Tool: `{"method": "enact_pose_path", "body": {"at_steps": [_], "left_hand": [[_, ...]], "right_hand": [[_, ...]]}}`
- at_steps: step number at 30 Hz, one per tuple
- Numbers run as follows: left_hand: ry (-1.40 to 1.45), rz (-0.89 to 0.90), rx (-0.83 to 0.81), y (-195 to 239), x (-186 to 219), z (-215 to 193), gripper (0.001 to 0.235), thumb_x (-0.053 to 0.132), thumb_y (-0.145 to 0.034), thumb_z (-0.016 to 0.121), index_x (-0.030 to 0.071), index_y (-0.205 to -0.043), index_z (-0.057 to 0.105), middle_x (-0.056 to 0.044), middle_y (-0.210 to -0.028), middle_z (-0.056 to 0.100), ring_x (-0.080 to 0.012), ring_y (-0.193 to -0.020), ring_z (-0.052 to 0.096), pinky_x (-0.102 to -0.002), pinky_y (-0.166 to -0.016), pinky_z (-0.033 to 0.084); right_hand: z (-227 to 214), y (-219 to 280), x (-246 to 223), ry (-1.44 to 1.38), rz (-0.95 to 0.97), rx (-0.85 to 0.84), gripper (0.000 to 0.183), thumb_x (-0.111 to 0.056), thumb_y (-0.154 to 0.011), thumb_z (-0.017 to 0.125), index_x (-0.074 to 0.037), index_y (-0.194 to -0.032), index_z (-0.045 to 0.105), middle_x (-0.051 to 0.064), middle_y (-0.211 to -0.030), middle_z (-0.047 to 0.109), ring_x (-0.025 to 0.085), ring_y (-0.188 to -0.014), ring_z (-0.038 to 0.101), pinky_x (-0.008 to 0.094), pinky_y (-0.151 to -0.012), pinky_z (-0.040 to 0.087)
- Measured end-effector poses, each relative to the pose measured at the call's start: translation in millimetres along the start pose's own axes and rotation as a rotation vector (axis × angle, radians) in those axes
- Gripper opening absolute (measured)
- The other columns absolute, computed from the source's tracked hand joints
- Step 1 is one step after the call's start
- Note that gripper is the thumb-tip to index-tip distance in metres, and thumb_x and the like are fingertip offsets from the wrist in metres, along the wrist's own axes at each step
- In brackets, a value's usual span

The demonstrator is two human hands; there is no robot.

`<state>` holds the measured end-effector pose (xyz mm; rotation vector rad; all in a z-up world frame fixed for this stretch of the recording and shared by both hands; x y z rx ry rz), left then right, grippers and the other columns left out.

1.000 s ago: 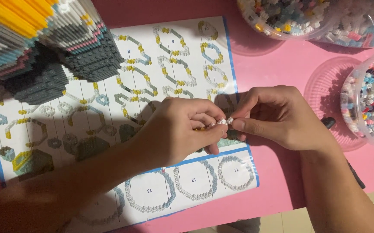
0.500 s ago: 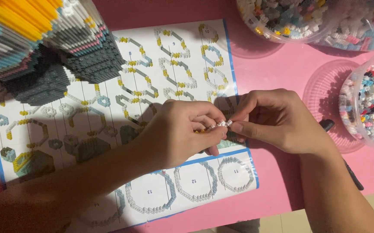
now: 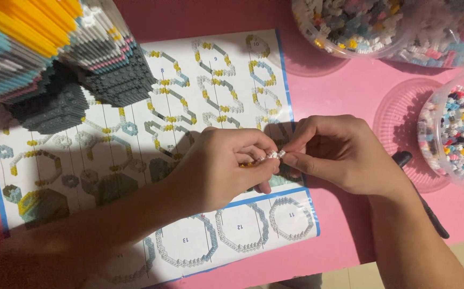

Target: The person assembles a small structure using white and yellow plastic pieces while referencing a printed instruction sheet. They pick up individual pieces from a container and connect them by hand to form a chain-like component.

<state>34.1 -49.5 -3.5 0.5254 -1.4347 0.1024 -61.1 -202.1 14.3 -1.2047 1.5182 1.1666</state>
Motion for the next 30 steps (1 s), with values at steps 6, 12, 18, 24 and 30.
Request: {"method": "enact_pose_path", "body": {"at_steps": [6,12,18,24,30], "left_hand": [[0.026,-0.005,-0.017,-0.5,-0.4,0.0,0.009,0.011,-0.093,0.075,0.002,-0.096,0.076,-0.011,-0.070,0.078,-0.0156,-0.066,0.082,-0.024,-0.070,0.066],[0.003,-0.027,-0.009,-0.1,1.5,-1.2,0.010,0.013,-0.093,0.076,0.003,-0.096,0.077,-0.010,-0.071,0.079,-0.0156,-0.066,0.084,-0.025,-0.070,0.067],[0.010,-0.054,-0.005,-0.6,1.3,-1.1,0.009,0.012,-0.094,0.075,0.004,-0.095,0.077,-0.008,-0.071,0.075,-0.0175,-0.067,0.086,-0.024,-0.069,0.066],[0.005,-0.101,0.007,0.5,4.4,-1.6,0.012,0.015,-0.094,0.074,0.005,-0.097,0.077,-0.010,-0.072,0.081,-0.0151,-0.067,0.083,-0.026,-0.071,0.067],[0.040,-0.127,0.020,0.7,4.6,-1.2,0.011,0.014,-0.094,0.074,0.004,-0.097,0.076,-0.011,-0.073,0.080,-0.0163,-0.069,0.083,-0.026,-0.072,0.067]], "right_hand": [[0.0,-0.9,-2.0,-0.007,-0.030,-0.004,0.005,0.001,-0.093,0.076,-0.003,-0.092,0.074,0.008,-0.081,0.076,0.011,-0.068,0.065,0.024,-0.061,0.056],[0.0,-0.9,-0.8,-0.001,-0.034,0.014,0.005,0.002,-0.092,0.076,-0.002,-0.091,0.074,0.008,-0.084,0.076,0.012,-0.070,0.067,0.024,-0.063,0.057],[2.2,-0.9,-1.7,-0.024,-0.071,0.008,0.004,0.003,-0.094,0.074,-0.001,-0.095,0.073,0.008,-0.082,0.072,0.014,-0.071,0.065,0.025,-0.064,0.056],[4.5,-1.2,-3.7,-0.072,-0.098,0.007,0.005,0.004,-0.096,0.071,0.000,-0.097,0.071,0.009,-0.085,0.071,0.016,-0.074,0.065,0.027,-0.067,0.056],[4.3,-1.3,-3.3,-0.070,-0.108,0.022,0.004,0.004,-0.096,0.071,0.000,-0.098,0.071,0.010,-0.086,0.071,0.016,-0.074,0.065,0.027,-0.066,0.055]]}}
Point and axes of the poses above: each hand's wrist, its own y-axis away from the middle knuckle, its own z-axis out of the palm, x = y × z, the point moved 6 cm from there along -y, towards the middle knuckle
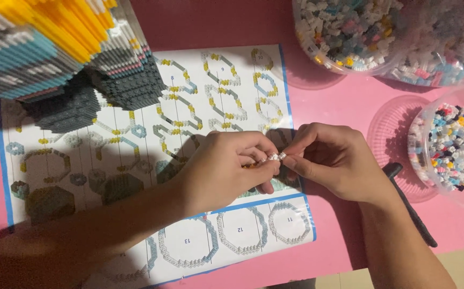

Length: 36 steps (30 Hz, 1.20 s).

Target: The person assembles a small structure using white and yellow plastic pieces while referencing a printed instruction sheet. They pick up individual pieces from a container and connect them by hand to form a chain-like component.

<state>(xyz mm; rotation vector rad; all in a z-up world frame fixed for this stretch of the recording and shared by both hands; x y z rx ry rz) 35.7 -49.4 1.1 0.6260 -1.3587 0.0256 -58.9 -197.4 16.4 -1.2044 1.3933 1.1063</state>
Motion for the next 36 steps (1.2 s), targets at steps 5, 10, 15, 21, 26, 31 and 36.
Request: {"method": "enact_pose_path", "body": {"at_steps": [5,10,15,21,26,31,36], "left_hand": [[0.026,0.026,0.019,0,0,0,0.006,0.011,-0.093,0.073,0.005,-0.091,0.073,-0.011,-0.070,0.077,-0.0174,-0.069,0.084,-0.025,-0.070,0.064],[0.031,0.047,0.023,0,0,-1,0.005,0.009,-0.092,0.072,0.005,-0.090,0.074,-0.012,-0.069,0.080,-0.0153,-0.068,0.082,-0.024,-0.070,0.063],[0.039,0.084,0.021,0,-1,-1,0.008,0.011,-0.093,0.071,0.005,-0.091,0.074,-0.012,-0.070,0.080,-0.0154,-0.068,0.081,-0.025,-0.070,0.063],[0.011,0.195,-0.023,-1,-2,-1,0.013,0.012,-0.097,0.069,0.001,-0.097,0.074,-0.011,-0.073,0.078,-0.0175,-0.073,0.083,-0.028,-0.071,0.064],[-0.040,0.318,-0.091,0,3,-1,0.022,0.014,-0.101,0.065,-0.004,-0.108,0.075,-0.015,-0.078,0.081,-0.0194,-0.078,0.083,-0.032,-0.075,0.068],[-0.067,0.303,-0.111,0,3,-1,0.026,0.019,-0.101,0.066,-0.003,-0.111,0.075,-0.015,-0.081,0.081,-0.0211,-0.080,0.083,-0.034,-0.075,0.068],[-0.087,0.295,-0.109,2,0,-1,0.027,0.021,-0.100,0.066,-0.002,-0.112,0.075,-0.016,-0.084,0.081,-0.0222,-0.080,0.083,-0.034,-0.075,0.069]], "right_hand": [[2,-1,-1,-0.023,0.004,0.011,0.004,0.005,-0.097,0.070,0.001,-0.097,0.070,0.010,-0.084,0.069,0.018,-0.073,0.065,0.028,-0.065,0.057],[4,-2,-5,-0.003,-0.011,0.010,0.005,0.005,-0.096,0.069,0.001,-0.095,0.069,0.010,-0.084,0.070,0.019,-0.072,0.065,0.029,-0.065,0.058],[5,-2,-3,0.027,-0.007,0.018,0.005,0.006,-0.096,0.070,0.001,-0.095,0.068,0.010,-0.085,0.068,0.017,-0.073,0.062,0.028,-0.067,0.054],[0,-8,4,-0.015,-0.081,-0.015,0.007,0.007,-0.091,0.072,0.004,-0.098,0.072,0.012,-0.078,0.070,0.019,-0.067,0.072,0.031,-0.059,0.063],[-2,-8,2,-0.052,-0.134,-0.015,0.014,0.011,-0.085,0.075,0.008,-0.098,0.078,0.015,-0.070,0.071,0.021,-0.062,0.076,0.035,-0.056,0.065],[-1,-5,0,-0.071,-0.081,-0.049,0.016,0.011,-0.088,0.072,0.008,-0.102,0.076,0.014,-0.071,0.070,0.022,-0.066,0.075,0.039,-0.059,0.066],[1,-6,-7,0.022,-0.064,-0.072,0.014,0.007,-0.089,0.071,0.006,-0.101,0.079,0.012,-0.070,0.068,0.020,-0.065,0.074,0.039,-0.059,0.065]]}}
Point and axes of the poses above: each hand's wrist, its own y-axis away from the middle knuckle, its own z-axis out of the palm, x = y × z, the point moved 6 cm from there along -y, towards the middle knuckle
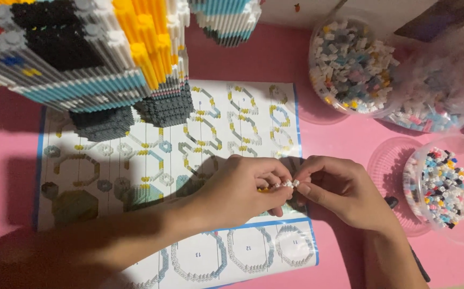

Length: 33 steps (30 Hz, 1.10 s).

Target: The person assembles a small structure using white and yellow plastic pieces while referencing a printed instruction sheet. They pick up individual pieces from a container and connect them by hand to form a chain-like component.

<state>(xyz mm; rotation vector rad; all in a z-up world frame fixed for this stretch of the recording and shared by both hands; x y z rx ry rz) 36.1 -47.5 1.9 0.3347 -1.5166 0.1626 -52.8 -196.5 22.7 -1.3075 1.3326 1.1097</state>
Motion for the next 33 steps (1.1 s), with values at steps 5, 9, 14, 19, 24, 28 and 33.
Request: {"method": "enact_pose_path", "body": {"at_steps": [5,9,14,19,24,28,33], "left_hand": [[0.019,0.000,0.008,2,2,0,0.027,0.021,-0.099,0.067,-0.002,-0.110,0.076,-0.016,-0.085,0.081,-0.0225,-0.080,0.083,-0.035,-0.075,0.069],[-0.011,-0.007,-0.012,2,2,0,0.030,0.025,-0.098,0.068,0.000,-0.111,0.076,-0.016,-0.084,0.081,-0.0222,-0.077,0.083,-0.035,-0.072,0.069],[-0.012,-0.014,0.000,1,-3,2,0.029,0.024,-0.098,0.068,-0.001,-0.110,0.076,-0.015,-0.082,0.080,-0.0220,-0.075,0.083,-0.036,-0.071,0.069],[0.006,0.006,0.022,-1,-7,3,0.024,0.019,-0.097,0.067,-0.001,-0.107,0.076,-0.014,-0.079,0.080,-0.0216,-0.074,0.083,-0.035,-0.069,0.069],[-0.020,0.014,0.015,-1,-4,2,0.024,0.020,-0.098,0.067,-0.001,-0.106,0.076,-0.014,-0.080,0.080,-0.0217,-0.074,0.083,-0.035,-0.069,0.069],[-0.024,0.009,0.009,-2,-6,3,0.026,0.022,-0.098,0.068,-0.001,-0.107,0.077,-0.016,-0.081,0.081,-0.0232,-0.075,0.083,-0.035,-0.069,0.069],[0.021,0.007,-0.026,-1,-1,2,0.025,0.018,-0.098,0.068,-0.002,-0.110,0.075,-0.017,-0.084,0.081,-0.0226,-0.077,0.083,-0.034,-0.073,0.069]], "right_hand": [[-3,-1,2,0.080,0.010,-0.041,0.014,0.003,-0.091,0.070,0.006,-0.100,0.080,0.011,-0.068,0.064,0.017,-0.062,0.068,0.036,-0.054,0.062],[1,-4,-4,0.158,-0.029,-0.076,0.015,-0.002,-0.092,0.069,0.002,-0.098,0.083,0.009,-0.067,0.067,0.015,-0.056,0.068,0.030,-0.049,0.056],[0,-4,0,0.151,-0.056,-0.028,0.011,0.002,-0.089,0.071,0.002,-0.092,0.082,0.008,-0.063,0.064,0.013,-0.054,0.062,0.029,-0.049,0.052],[-1,-4,0,0.179,-0.098,-0.005,0.005,0.002,-0.086,0.075,0.001,-0.086,0.080,0.008,-0.062,0.063,0.014,-0.054,0.057,0.030,-0.048,0.049],[1,-4,0,0.176,-0.090,-0.006,0.005,0.002,-0.086,0.075,0.000,-0.085,0.080,0.008,-0.063,0.064,0.012,-0.053,0.054,0.029,-0.047,0.044],[2,-6,0,0.161,-0.084,-0.022,0.006,0.003,-0.085,0.074,-0.001,-0.085,0.079,0.008,-0.063,0.064,0.011,-0.052,0.052,0.027,-0.045,0.042],[2,-5,-1,0.106,-0.056,-0.027,0.007,0.004,-0.086,0.074,0.001,-0.086,0.080,0.009,-0.064,0.066,0.012,-0.053,0.053,0.028,-0.046,0.044]]}}
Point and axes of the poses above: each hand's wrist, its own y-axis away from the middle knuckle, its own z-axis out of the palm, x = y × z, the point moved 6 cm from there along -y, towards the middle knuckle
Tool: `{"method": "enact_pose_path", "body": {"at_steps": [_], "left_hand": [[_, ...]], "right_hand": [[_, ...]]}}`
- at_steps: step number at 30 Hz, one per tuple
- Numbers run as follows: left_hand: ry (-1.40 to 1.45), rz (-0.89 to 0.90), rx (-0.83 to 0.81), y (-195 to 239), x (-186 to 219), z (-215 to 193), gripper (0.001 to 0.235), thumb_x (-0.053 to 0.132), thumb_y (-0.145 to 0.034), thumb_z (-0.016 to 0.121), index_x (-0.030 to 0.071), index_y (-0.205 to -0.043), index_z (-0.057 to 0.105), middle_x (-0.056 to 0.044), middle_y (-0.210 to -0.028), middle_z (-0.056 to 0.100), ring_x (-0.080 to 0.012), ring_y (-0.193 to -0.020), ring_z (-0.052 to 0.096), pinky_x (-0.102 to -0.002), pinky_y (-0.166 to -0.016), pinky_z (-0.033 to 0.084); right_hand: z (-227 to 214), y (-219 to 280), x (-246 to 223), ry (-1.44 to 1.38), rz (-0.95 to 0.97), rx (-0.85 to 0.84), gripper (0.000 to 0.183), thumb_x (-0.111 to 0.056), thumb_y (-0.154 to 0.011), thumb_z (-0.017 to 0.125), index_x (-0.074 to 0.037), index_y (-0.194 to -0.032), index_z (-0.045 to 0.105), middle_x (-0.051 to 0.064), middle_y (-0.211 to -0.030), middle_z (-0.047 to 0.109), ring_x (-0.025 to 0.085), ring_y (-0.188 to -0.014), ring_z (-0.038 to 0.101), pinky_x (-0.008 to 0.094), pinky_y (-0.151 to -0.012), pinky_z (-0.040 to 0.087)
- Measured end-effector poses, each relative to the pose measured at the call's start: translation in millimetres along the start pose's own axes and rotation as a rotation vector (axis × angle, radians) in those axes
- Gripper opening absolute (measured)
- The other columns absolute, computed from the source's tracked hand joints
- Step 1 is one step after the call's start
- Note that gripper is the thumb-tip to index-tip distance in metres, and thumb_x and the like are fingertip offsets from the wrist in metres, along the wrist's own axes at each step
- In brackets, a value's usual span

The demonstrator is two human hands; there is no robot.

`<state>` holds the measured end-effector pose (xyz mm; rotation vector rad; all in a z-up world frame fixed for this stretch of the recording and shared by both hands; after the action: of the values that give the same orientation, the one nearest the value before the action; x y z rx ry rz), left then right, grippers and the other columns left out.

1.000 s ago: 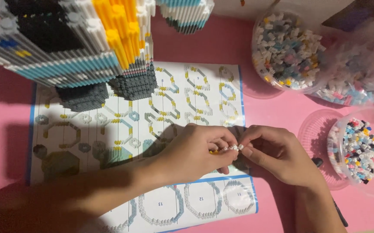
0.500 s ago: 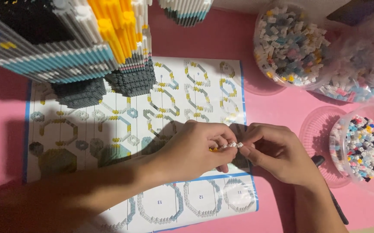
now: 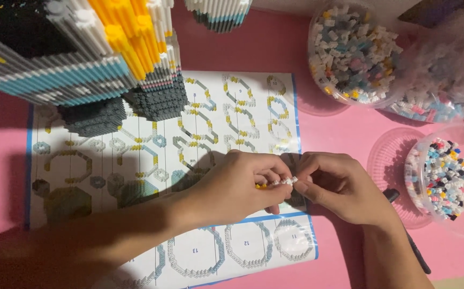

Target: The person assembles a small structure using white and yellow plastic pieces while referencing a printed instruction sheet. They pick up individual pieces from a container and connect them by hand to form a chain-like component.

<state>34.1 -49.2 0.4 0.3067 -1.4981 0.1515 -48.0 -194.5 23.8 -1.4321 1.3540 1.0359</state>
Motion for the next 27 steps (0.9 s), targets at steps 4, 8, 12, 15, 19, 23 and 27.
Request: {"method": "enact_pose_path", "body": {"at_steps": [4,8,12,15,19,23,27], "left_hand": [[0.075,0.013,0.011,0,2,-1,0.026,0.015,-0.097,0.067,-0.006,-0.110,0.074,-0.018,-0.085,0.081,-0.0224,-0.079,0.083,-0.036,-0.074,0.070],[0.089,0.014,-0.002,0,5,1,0.026,0.016,-0.098,0.067,-0.006,-0.110,0.074,-0.018,-0.085,0.081,-0.0231,-0.079,0.083,-0.036,-0.075,0.069],[0.147,-0.094,0.013,1,7,2,0.022,0.021,-0.095,0.072,0.001,-0.103,0.074,-0.015,-0.088,0.082,-0.0189,-0.075,0.080,-0.030,-0.072,0.066],[0.198,-0.158,0.037,4,9,0,0.017,0.022,-0.095,0.072,0.005,-0.097,0.071,-0.014,-0.091,0.083,-0.0177,-0.070,0.078,-0.027,-0.067,0.060],[0.152,-0.112,0.010,6,13,1,0.014,0.022,-0.099,0.069,0.009,-0.096,0.069,-0.011,-0.090,0.080,-0.0167,-0.074,0.078,-0.027,-0.073,0.061],[0.125,-0.119,-0.018,8,18,1,0.013,0.022,-0.101,0.067,0.009,-0.098,0.068,-0.007,-0.087,0.072,-0.0183,-0.078,0.078,-0.029,-0.078,0.059],[0.096,-0.193,-0.027,9,20,0,0.014,0.023,-0.101,0.066,0.011,-0.097,0.069,-0.007,-0.089,0.078,-0.0160,-0.082,0.079,-0.028,-0.074,0.058]], "right_hand": [[-3,0,-2,-0.055,-0.051,-0.039,0.015,-0.004,-0.095,0.066,0.002,-0.090,0.079,0.009,-0.068,0.068,0.015,-0.057,0.063,0.029,-0.050,0.049],[-3,3,-4,-0.099,-0.063,-0.030,0.019,-0.005,-0.097,0.062,0.004,-0.090,0.078,0.010,-0.068,0.067,0.016,-0.060,0.063,0.029,-0.052,0.053],[-1,5,-10,-0.100,-0.003,-0.068,0.019,-0.012,-0.099,0.065,0.000,-0.087,0.074,0.008,-0.073,0.069,0.017,-0.065,0.063,0.030,-0.059,0.051],[0,6,-6,-0.082,0.073,-0.094,0.021,-0.019,-0.102,0.065,-0.005,-0.087,0.072,0.007,-0.083,0.076,0.019,-0.073,0.068,0.031,-0.067,0.054],[0,8,-5,-0.093,0.093,-0.091,0.022,-0.018,-0.101,0.067,-0.005,-0.084,0.072,0.007,-0.079,0.073,0.019,-0.070,0.064,0.032,-0.065,0.051],[1,8,-5,-0.101,0.078,-0.100,0.019,-0.014,-0.100,0.067,-0.005,-0.086,0.073,0.007,-0.081,0.075,0.020,-0.072,0.066,0.032,-0.067,0.054],[1,8,-6,-0.105,0.104,-0.103,0.019,-0.016,-0.100,0.068,-0.004,-0.085,0.074,0.008,-0.082,0.076,0.020,-0.071,0.068,0.032,-0.064,0.055]]}}
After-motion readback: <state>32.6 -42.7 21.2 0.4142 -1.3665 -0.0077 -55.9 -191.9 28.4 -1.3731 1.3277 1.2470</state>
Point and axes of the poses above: each hand's wrist, its own y-axis away from the middle knuckle, its own z-axis out of the palm, x = y × z, the point moved 6 cm from there along -y, towards the middle knuckle
